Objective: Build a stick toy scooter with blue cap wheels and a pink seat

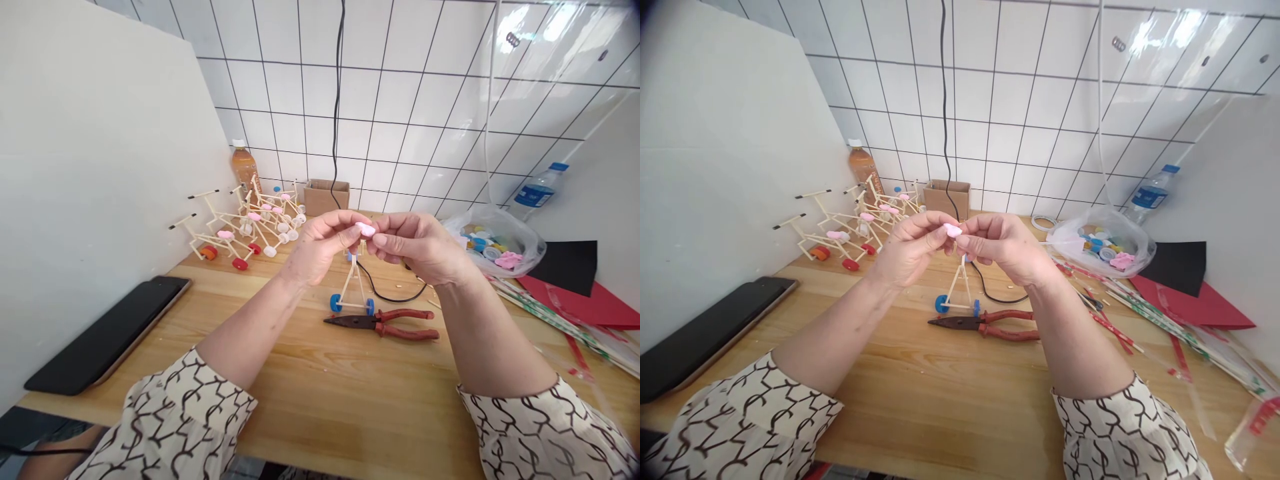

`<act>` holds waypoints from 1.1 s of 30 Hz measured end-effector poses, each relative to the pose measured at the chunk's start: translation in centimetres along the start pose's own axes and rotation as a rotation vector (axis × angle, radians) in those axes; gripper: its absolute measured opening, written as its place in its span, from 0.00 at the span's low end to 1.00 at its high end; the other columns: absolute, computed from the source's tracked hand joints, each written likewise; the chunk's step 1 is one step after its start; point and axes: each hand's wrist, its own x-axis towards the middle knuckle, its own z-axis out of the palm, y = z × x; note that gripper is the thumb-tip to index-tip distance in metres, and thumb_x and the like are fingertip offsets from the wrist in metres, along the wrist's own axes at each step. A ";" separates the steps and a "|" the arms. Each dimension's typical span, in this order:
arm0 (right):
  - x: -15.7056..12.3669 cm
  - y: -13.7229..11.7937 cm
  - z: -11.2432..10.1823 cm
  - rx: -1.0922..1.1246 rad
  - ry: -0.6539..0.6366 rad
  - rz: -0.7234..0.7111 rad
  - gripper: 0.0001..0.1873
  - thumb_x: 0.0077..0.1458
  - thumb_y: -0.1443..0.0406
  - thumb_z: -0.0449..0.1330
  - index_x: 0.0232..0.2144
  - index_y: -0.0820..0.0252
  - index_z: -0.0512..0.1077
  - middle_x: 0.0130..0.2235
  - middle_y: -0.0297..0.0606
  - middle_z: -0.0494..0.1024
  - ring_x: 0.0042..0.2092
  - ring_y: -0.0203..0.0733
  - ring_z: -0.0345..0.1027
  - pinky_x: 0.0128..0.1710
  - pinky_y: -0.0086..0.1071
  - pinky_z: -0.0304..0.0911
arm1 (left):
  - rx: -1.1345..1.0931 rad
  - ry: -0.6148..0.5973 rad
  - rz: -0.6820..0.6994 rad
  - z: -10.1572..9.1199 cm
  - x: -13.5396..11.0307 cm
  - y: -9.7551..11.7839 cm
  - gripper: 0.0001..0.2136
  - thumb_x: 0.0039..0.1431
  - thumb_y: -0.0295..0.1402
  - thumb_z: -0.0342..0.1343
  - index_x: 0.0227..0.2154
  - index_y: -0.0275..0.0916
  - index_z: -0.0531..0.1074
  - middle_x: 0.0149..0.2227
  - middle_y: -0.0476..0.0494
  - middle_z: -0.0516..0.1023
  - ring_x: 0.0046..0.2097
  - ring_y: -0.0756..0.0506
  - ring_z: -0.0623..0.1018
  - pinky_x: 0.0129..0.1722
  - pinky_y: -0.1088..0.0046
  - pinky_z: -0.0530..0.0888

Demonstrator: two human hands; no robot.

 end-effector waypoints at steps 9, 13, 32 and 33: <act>0.1 0.1 0.4 -0.075 0.064 -0.073 0.11 0.48 0.59 0.64 0.27 0.63 0.74 0.24 0.32 0.73 0.25 0.30 0.61 0.23 0.26 0.55 | -0.084 -0.004 -0.024 0.4 0.0 0.1 0.04 0.52 0.32 0.60 0.31 0.39 0.75 0.29 0.48 0.75 0.29 0.53 0.71 0.28 0.77 0.68; 0.2 0.4 0.8 -0.088 0.082 -0.112 0.12 0.50 0.59 0.62 0.26 0.63 0.73 0.23 0.32 0.72 0.24 0.29 0.61 0.22 0.25 0.55 | -0.098 -0.015 -0.041 0.3 -0.1 0.0 0.05 0.52 0.33 0.60 0.31 0.38 0.75 0.29 0.48 0.74 0.29 0.53 0.71 0.28 0.77 0.68; 0.7 1.7 0.3 0.282 -0.112 -0.029 0.11 0.49 0.60 0.63 0.24 0.63 0.73 0.21 0.33 0.72 0.24 0.30 0.61 0.19 0.24 0.47 | -0.225 -0.146 -0.144 0.0 -0.4 0.3 0.06 0.52 0.33 0.61 0.33 0.39 0.75 0.26 0.49 0.76 0.29 0.50 0.77 0.32 0.72 0.73; 0.7 1.7 0.3 0.283 -0.123 -0.037 0.11 0.49 0.59 0.63 0.24 0.63 0.73 0.21 0.34 0.72 0.24 0.31 0.61 0.19 0.24 0.48 | -0.221 -0.154 -0.149 0.0 -0.4 0.3 0.05 0.52 0.33 0.60 0.33 0.39 0.75 0.26 0.49 0.77 0.29 0.50 0.77 0.32 0.72 0.73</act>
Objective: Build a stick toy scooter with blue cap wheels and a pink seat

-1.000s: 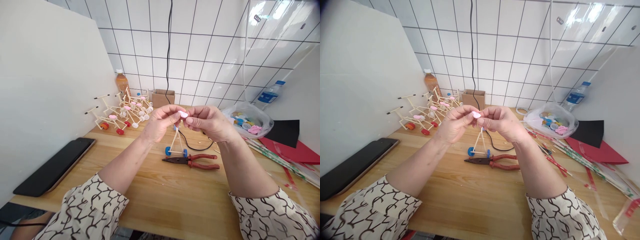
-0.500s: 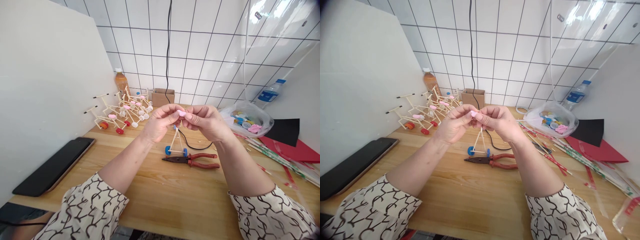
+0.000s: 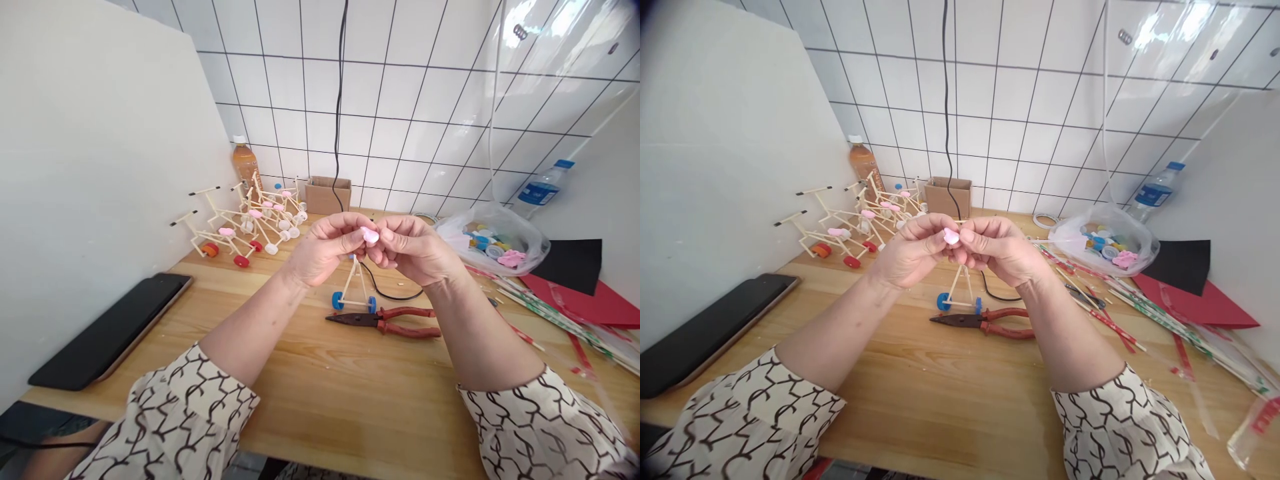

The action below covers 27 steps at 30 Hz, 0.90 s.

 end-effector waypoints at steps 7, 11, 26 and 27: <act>0.0 0.0 0.0 -0.004 -0.005 0.019 0.10 0.48 0.60 0.64 0.25 0.63 0.73 0.21 0.33 0.71 0.24 0.30 0.61 0.20 0.25 0.49 | 0.067 -0.008 -0.007 -0.4 0.0 0.1 0.06 0.52 0.34 0.60 0.32 0.38 0.75 0.26 0.48 0.77 0.30 0.49 0.77 0.31 0.72 0.72; -0.1 -0.6 0.1 -0.150 0.028 0.007 0.12 0.50 0.58 0.62 0.27 0.63 0.73 0.25 0.34 0.73 0.26 0.30 0.62 0.22 0.25 0.52 | 0.154 0.040 0.071 -0.3 0.2 0.3 0.05 0.53 0.32 0.60 0.32 0.39 0.76 0.26 0.49 0.77 0.29 0.51 0.76 0.29 0.75 0.71; -0.2 -0.6 1.4 -0.632 0.237 -0.160 0.16 0.53 0.55 0.58 0.29 0.65 0.73 0.26 0.36 0.73 0.28 0.33 0.63 0.26 0.28 0.57 | 0.305 0.178 0.220 -0.4 0.4 -0.4 0.04 0.52 0.31 0.60 0.32 0.41 0.78 0.29 0.48 0.79 0.28 0.53 0.73 0.27 0.76 0.70; -0.2 -0.5 1.4 -0.639 0.242 -0.171 0.17 0.53 0.55 0.59 0.28 0.65 0.73 0.26 0.36 0.73 0.28 0.33 0.63 0.26 0.28 0.58 | 0.300 0.173 0.222 -0.3 0.4 -0.4 0.04 0.52 0.31 0.60 0.32 0.41 0.78 0.30 0.48 0.79 0.28 0.53 0.73 0.27 0.76 0.70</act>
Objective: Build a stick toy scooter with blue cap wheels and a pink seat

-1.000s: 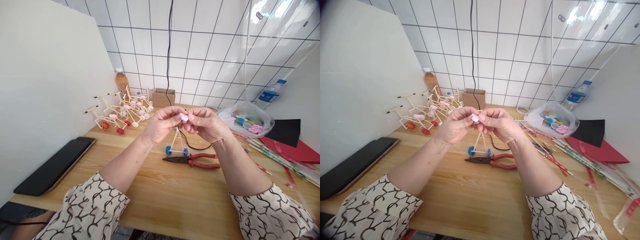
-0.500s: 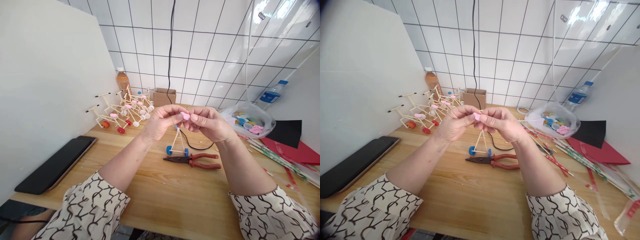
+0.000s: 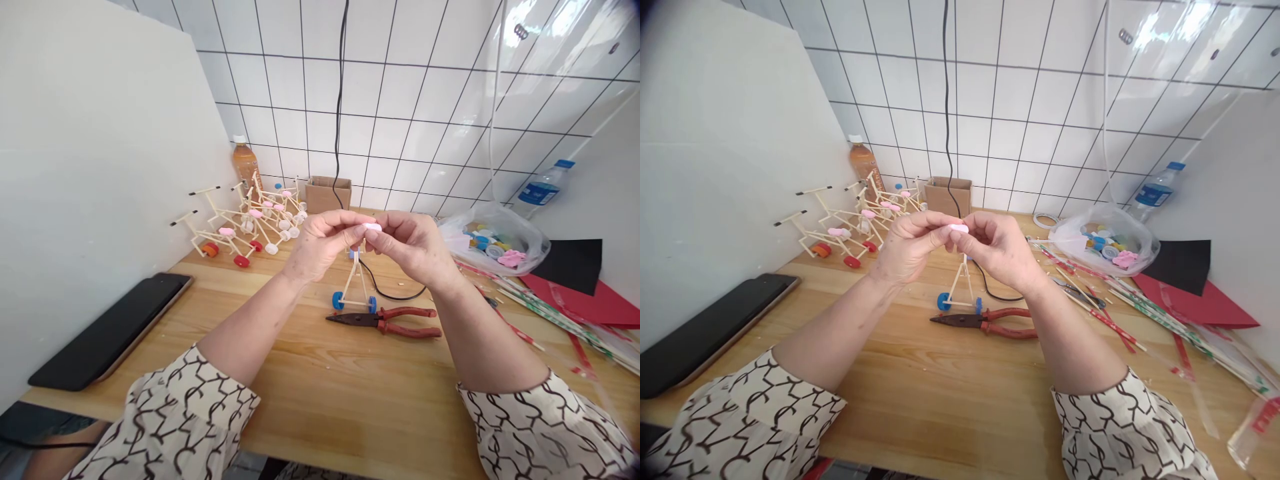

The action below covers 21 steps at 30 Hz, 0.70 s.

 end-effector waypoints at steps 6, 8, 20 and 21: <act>-0.1 0.0 0.1 0.023 0.000 0.001 0.18 0.52 0.53 0.59 0.29 0.64 0.73 0.28 0.38 0.75 0.29 0.34 0.64 0.26 0.28 0.58 | -0.036 0.034 -0.039 0.1 0.1 0.2 0.04 0.51 0.31 0.60 0.30 0.40 0.78 0.29 0.48 0.78 0.28 0.53 0.73 0.28 0.76 0.69; -0.1 0.0 0.1 0.040 -0.018 0.015 0.18 0.51 0.53 0.60 0.31 0.64 0.73 0.29 0.39 0.75 0.29 0.34 0.64 0.25 0.28 0.57 | -0.054 0.043 -0.057 0.1 0.1 0.3 0.04 0.51 0.32 0.61 0.30 0.40 0.78 0.29 0.48 0.78 0.28 0.53 0.73 0.27 0.76 0.69; -0.2 0.3 0.4 -0.119 0.051 -0.100 0.17 0.54 0.54 0.57 0.30 0.65 0.74 0.26 0.36 0.73 0.26 0.32 0.60 0.26 0.28 0.56 | -0.128 0.032 -0.100 0.1 0.0 0.0 0.03 0.51 0.31 0.61 0.30 0.40 0.77 0.30 0.49 0.77 0.27 0.55 0.70 0.27 0.78 0.69; -0.2 0.3 0.4 -0.096 0.041 -0.090 0.18 0.54 0.54 0.57 0.31 0.65 0.73 0.27 0.37 0.74 0.27 0.32 0.61 0.26 0.28 0.57 | -0.139 0.031 -0.105 0.1 0.0 -0.1 0.03 0.51 0.31 0.61 0.30 0.40 0.77 0.30 0.49 0.77 0.27 0.55 0.70 0.27 0.78 0.68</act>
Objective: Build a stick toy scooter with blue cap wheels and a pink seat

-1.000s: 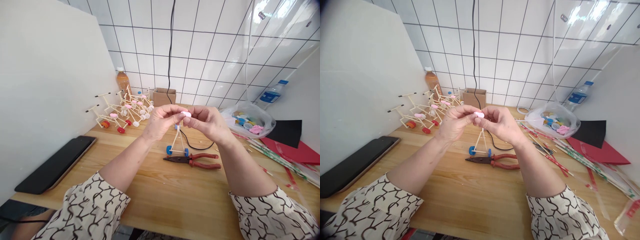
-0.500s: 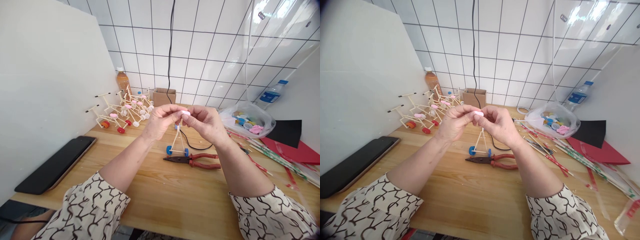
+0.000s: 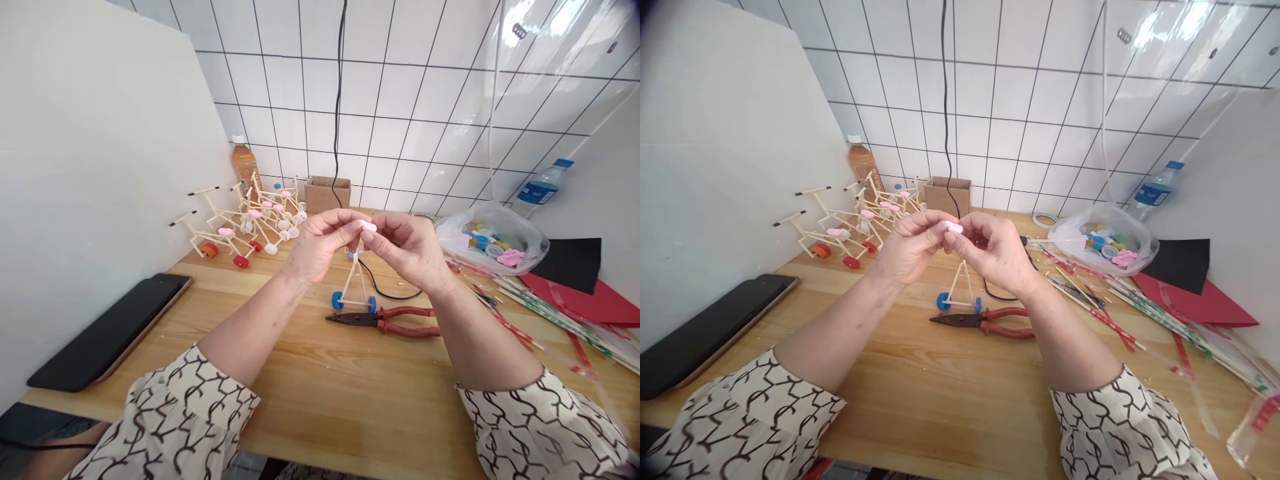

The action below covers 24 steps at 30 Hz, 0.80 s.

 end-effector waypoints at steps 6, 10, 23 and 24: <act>0.0 0.1 0.4 0.054 0.017 -0.008 0.17 0.54 0.54 0.57 0.30 0.64 0.73 0.27 0.38 0.75 0.29 0.34 0.64 0.28 0.29 0.59 | -0.025 0.015 -0.024 0.2 -0.1 0.0 0.03 0.50 0.32 0.61 0.29 0.40 0.77 0.30 0.49 0.77 0.26 0.55 0.70 0.26 0.78 0.68; -0.1 0.2 0.5 0.109 0.026 0.015 0.16 0.53 0.54 0.58 0.31 0.64 0.73 0.28 0.38 0.75 0.29 0.35 0.65 0.29 0.30 0.60 | -0.054 0.017 -0.052 0.1 -0.1 0.1 0.03 0.50 0.32 0.61 0.29 0.40 0.77 0.30 0.49 0.77 0.26 0.55 0.69 0.25 0.78 0.67; 0.5 1.6 -0.8 0.458 -0.113 0.139 0.13 0.53 0.58 0.59 0.25 0.62 0.72 0.24 0.33 0.72 0.24 0.29 0.60 0.22 0.26 0.53 | -0.043 -0.038 -0.049 -0.2 -0.1 -0.1 0.06 0.51 0.31 0.60 0.33 0.40 0.78 0.27 0.48 0.75 0.28 0.54 0.71 0.27 0.78 0.68; 0.5 1.5 -0.8 0.440 -0.105 0.145 0.13 0.53 0.58 0.60 0.25 0.62 0.72 0.24 0.33 0.72 0.24 0.30 0.60 0.22 0.26 0.54 | -0.038 -0.038 -0.049 -0.2 -0.1 0.0 0.06 0.51 0.31 0.60 0.33 0.39 0.78 0.28 0.48 0.75 0.28 0.54 0.71 0.27 0.78 0.68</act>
